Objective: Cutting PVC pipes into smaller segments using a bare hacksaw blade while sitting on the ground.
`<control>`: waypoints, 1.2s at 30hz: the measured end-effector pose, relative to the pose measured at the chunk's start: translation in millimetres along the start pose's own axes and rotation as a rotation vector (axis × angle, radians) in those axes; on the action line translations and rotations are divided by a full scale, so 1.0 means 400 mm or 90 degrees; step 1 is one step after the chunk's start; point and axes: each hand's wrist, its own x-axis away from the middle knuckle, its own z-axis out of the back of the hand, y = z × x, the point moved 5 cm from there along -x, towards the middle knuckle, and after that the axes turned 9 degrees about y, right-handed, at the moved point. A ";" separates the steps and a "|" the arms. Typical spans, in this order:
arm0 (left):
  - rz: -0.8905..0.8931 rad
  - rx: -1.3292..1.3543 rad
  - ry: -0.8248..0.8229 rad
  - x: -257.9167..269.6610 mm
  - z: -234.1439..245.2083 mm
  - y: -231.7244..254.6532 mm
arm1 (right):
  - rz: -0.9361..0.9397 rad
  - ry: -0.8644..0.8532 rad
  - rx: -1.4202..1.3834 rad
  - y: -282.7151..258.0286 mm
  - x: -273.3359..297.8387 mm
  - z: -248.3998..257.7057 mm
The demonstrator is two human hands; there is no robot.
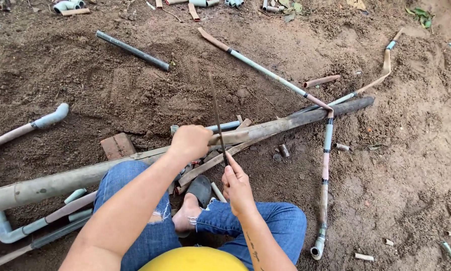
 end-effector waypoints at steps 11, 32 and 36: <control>0.157 0.077 0.001 -0.009 0.057 -0.090 | 0.002 -0.013 0.034 0.013 0.028 0.007; 0.220 0.021 0.025 -0.020 0.076 -0.153 | -0.068 -0.034 -0.002 0.041 0.073 0.022; 0.264 0.000 0.012 -0.009 0.061 -0.165 | -0.086 -0.064 -0.009 0.047 0.090 0.021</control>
